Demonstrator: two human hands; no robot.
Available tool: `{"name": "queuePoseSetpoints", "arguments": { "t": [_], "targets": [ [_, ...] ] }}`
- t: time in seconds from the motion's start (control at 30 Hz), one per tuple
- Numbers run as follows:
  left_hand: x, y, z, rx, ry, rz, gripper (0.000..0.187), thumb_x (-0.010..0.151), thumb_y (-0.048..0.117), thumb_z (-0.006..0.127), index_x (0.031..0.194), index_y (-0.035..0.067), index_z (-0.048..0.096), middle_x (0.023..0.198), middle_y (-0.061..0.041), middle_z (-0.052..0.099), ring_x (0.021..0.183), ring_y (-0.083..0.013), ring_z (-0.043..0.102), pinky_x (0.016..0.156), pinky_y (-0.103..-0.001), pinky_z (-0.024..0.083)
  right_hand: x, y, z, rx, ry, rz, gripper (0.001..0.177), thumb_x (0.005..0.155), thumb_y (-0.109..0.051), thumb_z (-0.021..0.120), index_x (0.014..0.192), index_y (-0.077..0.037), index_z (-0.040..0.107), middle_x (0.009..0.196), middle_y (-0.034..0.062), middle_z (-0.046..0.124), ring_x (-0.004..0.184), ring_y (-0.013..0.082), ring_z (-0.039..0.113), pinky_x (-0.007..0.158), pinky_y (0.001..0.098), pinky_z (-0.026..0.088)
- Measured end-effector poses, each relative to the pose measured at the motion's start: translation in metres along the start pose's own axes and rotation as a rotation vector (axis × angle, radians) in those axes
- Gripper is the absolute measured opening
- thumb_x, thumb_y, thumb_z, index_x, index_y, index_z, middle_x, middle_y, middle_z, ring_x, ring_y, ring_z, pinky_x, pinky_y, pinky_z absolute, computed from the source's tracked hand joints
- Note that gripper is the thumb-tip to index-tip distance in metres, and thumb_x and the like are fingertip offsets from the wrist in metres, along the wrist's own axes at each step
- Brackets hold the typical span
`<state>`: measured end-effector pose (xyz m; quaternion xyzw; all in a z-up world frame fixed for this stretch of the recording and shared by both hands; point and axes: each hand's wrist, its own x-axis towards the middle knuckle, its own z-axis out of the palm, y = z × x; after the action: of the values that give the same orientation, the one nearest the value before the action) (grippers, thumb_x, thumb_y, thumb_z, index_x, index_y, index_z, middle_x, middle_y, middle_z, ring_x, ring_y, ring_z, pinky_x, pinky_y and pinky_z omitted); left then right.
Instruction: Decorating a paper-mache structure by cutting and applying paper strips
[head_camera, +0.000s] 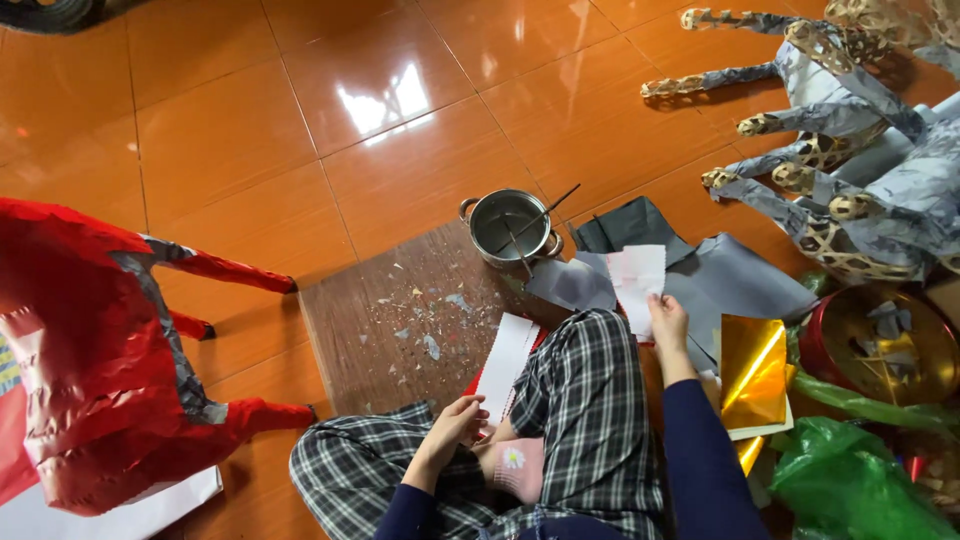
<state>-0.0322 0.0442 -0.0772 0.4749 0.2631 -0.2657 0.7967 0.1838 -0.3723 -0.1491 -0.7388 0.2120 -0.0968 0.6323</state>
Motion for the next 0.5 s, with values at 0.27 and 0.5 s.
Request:
{"name": "queuePoseSetpoints", "arguments": {
  "t": [0.27,0.5],
  "targets": [
    [0.015,-0.003,-0.005,0.006,0.156,0.101,0.025,0.098,0.017,0.055,0.117,0.002,0.06,0.087,-0.011,0.063,0.073,-0.016,0.062,0.067,-0.023,0.051,0.026,0.006,0.019,-0.415,-0.122,-0.121,0.031,0.099,-0.029,0.055,0.077,-0.008,0.049,0.071,0.0123,0.059,0.066,0.024,0.05,0.06,0.0384,0.036],
    [0.024,-0.005,-0.006,0.126,0.144,0.126,0.026,0.098,0.018,0.053,0.118,0.002,0.061,0.088,-0.01,0.063,0.074,-0.0165,0.06,0.068,-0.025,0.05,-0.003,-0.021,0.017,-1.063,-0.024,-0.346,0.044,0.106,-0.038,0.041,0.095,-0.004,0.068,0.102,0.0208,0.063,0.1,0.0431,0.054,0.085,0.0595,0.043]
  ]
}}
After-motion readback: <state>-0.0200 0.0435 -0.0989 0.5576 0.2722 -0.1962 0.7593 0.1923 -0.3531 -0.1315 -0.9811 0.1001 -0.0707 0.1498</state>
